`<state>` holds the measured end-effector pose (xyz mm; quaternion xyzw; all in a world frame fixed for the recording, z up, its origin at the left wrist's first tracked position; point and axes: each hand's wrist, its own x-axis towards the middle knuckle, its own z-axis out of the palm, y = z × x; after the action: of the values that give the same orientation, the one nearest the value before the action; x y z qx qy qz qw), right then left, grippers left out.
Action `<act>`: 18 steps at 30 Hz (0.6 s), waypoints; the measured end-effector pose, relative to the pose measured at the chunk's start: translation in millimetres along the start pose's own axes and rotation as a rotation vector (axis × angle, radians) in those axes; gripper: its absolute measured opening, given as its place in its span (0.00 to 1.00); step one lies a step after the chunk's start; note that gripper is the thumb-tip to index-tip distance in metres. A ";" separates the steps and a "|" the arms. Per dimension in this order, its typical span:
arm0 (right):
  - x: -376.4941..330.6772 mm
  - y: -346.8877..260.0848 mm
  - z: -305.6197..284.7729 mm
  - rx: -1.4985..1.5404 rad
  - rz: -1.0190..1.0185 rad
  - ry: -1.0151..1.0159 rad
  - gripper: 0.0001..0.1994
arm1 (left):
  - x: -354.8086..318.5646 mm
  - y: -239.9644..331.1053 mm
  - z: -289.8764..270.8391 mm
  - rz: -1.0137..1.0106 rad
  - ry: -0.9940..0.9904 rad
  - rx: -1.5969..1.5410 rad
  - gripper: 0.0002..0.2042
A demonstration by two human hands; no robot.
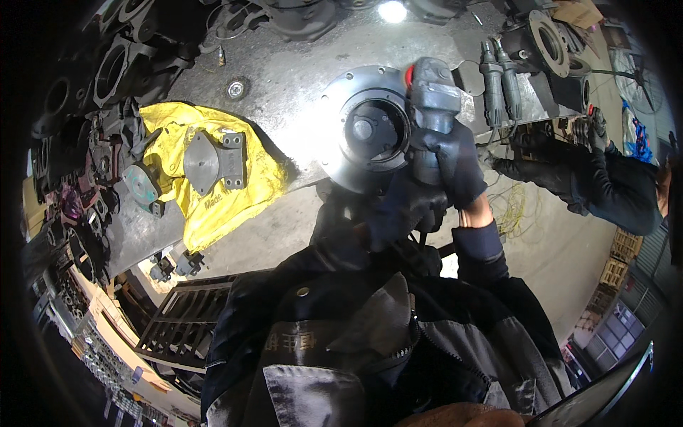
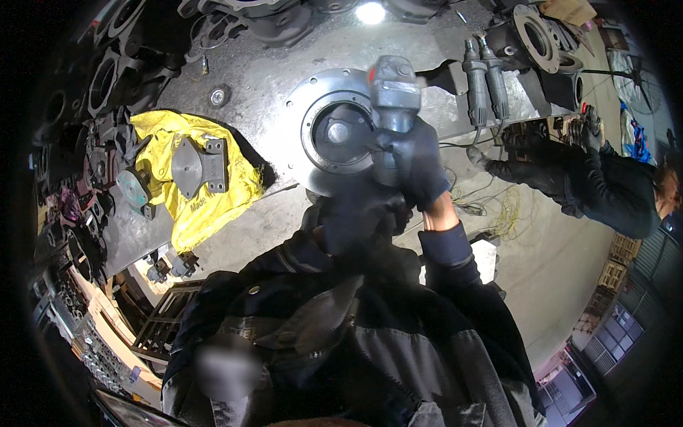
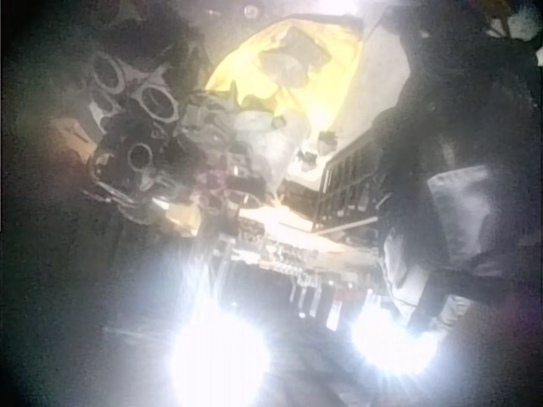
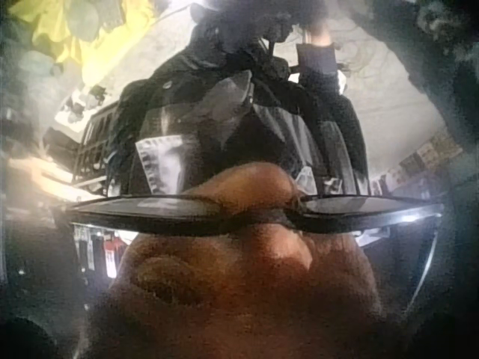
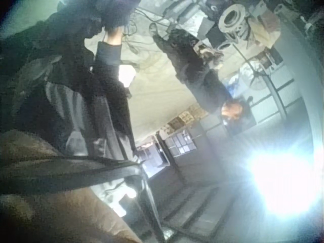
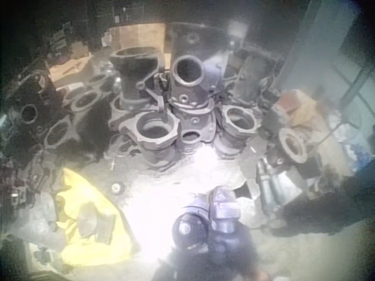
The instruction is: The person walks to a metal rack, picks up a metal part, and places it on a workbench. They then use an angle grinder to grind the surface of the metal part for an extended period.
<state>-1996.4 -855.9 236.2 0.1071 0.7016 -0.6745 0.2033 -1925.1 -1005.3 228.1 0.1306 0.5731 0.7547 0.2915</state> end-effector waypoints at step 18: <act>25.2 -2.2 50.4 -0.171 -0.008 -0.065 0.09 | -22.0 -25.8 -21.2 -0.151 0.303 -0.287 0.08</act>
<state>-2012.8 -909.1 227.0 0.0645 0.7499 -0.6162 0.2318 -1911.4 -1030.6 200.3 -0.0705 0.5052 0.8155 0.2733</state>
